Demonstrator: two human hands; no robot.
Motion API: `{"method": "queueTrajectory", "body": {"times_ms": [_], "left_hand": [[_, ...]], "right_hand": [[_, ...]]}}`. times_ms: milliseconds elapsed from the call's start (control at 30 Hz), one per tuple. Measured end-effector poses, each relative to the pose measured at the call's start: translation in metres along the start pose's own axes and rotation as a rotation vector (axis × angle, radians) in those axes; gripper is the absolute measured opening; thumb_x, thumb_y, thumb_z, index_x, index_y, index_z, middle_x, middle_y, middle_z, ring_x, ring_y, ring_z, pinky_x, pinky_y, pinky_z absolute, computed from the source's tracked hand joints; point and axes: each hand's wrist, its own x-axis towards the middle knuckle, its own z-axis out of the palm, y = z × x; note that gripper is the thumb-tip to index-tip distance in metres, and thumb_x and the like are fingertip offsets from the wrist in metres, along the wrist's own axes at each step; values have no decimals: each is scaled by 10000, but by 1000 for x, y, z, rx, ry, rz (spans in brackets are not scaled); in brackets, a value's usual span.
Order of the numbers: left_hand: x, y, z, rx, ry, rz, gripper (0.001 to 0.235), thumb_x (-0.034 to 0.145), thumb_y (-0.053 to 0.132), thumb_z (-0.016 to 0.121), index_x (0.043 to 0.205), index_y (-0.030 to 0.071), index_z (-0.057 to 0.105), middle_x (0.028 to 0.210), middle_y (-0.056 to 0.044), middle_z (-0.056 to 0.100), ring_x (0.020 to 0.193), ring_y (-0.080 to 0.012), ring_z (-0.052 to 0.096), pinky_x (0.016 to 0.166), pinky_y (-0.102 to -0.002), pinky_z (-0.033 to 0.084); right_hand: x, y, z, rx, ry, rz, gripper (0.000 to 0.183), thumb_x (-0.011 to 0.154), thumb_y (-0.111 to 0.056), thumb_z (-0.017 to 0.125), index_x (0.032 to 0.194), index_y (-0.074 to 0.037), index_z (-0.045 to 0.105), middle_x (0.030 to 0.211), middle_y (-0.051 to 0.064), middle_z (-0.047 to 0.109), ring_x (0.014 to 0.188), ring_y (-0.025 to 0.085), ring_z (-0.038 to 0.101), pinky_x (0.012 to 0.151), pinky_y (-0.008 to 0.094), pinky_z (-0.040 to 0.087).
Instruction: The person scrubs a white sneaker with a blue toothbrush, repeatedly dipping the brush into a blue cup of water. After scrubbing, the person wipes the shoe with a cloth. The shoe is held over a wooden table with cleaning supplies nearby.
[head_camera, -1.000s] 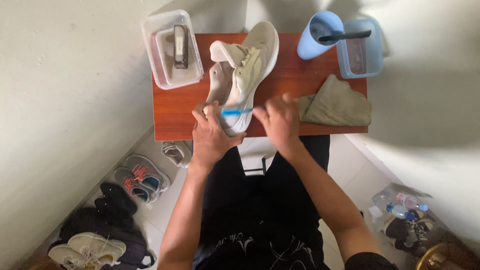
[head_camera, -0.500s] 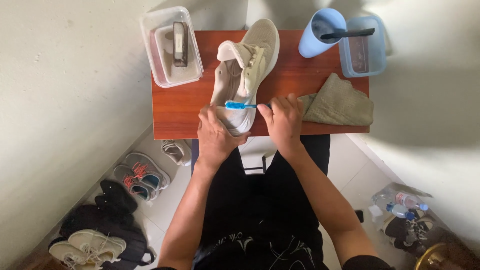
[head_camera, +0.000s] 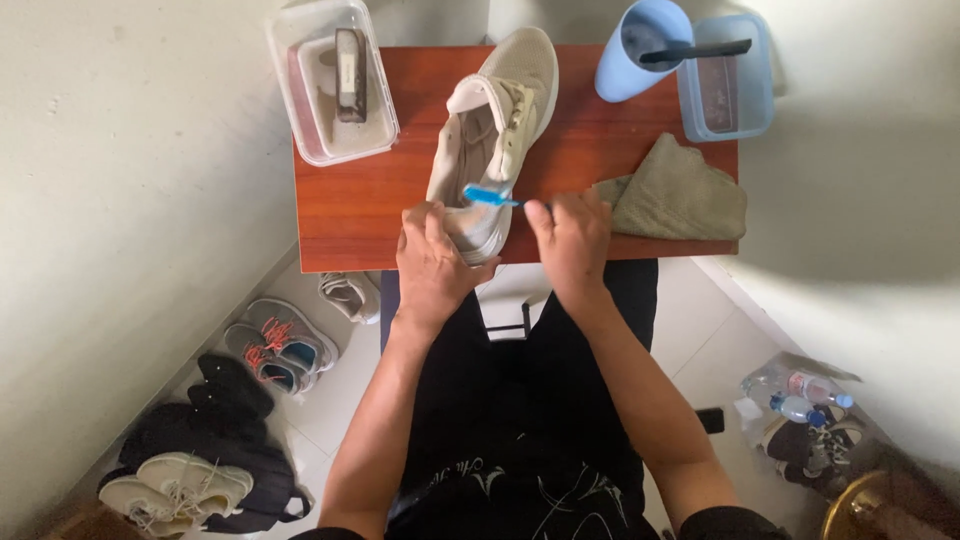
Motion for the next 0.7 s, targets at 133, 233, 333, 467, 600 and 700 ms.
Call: {"method": "queueTrajectory", "body": {"times_ms": [133, 233, 333, 467, 600, 700], "left_hand": [[-6, -5, 9, -5, 39, 9, 1285, 365, 502, 988, 1380, 46, 344, 1200, -214, 491, 1086, -400, 626, 898, -539, 577], [-6, -3, 3, 39, 80, 34, 1236, 406, 533, 982, 1356, 46, 360, 1184, -192, 506, 1064, -360, 633, 883, -502, 579], [6, 1, -9, -15, -6, 14, 1228, 394, 469, 1007, 1345, 42, 357, 1190, -212, 499, 1047, -400, 638, 876, -540, 582], [14, -5, -30, -202, -147, -226, 1272, 414, 484, 1005, 1369, -9, 323, 1249, -271, 425, 981, -500, 643, 827, -591, 596], [42, 5, -78, -419, -301, -431, 1251, 480, 324, 1021, 1447, 18, 286, 1365, -248, 286, 1067, -630, 596, 896, -679, 572], [51, 17, -91, -310, -389, -466, 1160, 567, 277, 976, 1490, 66, 306, 1404, -235, 237, 1073, -655, 585, 909, -692, 572]], "right_hand": [[-17, -17, 1, 105, -39, -25, 559, 1017, -614, 536, 690, -161, 542, 605, 23, 463, 659, 261, 519, 683, 394, 437], [-13, 0, 1, 81, -6, -45, 568, 1015, -611, 548, 690, -145, 553, 602, 59, 471, 644, 306, 524, 670, 429, 446], [3, 22, -4, 39, 3, 75, 567, 1074, -558, 516, 699, -133, 501, 614, 43, 397, 665, 282, 458, 678, 408, 396], [13, 28, -17, 133, -2, 158, 549, 1111, -520, 488, 705, -153, 452, 640, 8, 347, 642, 251, 409, 666, 380, 363], [25, 22, -23, 211, -1, 173, 551, 1130, -432, 506, 677, -137, 401, 609, 26, 313, 604, 257, 368, 643, 376, 344], [20, 21, -1, 218, -89, 140, 547, 1114, -489, 514, 718, -111, 499, 659, 83, 430, 704, 318, 470, 683, 421, 373]]}}
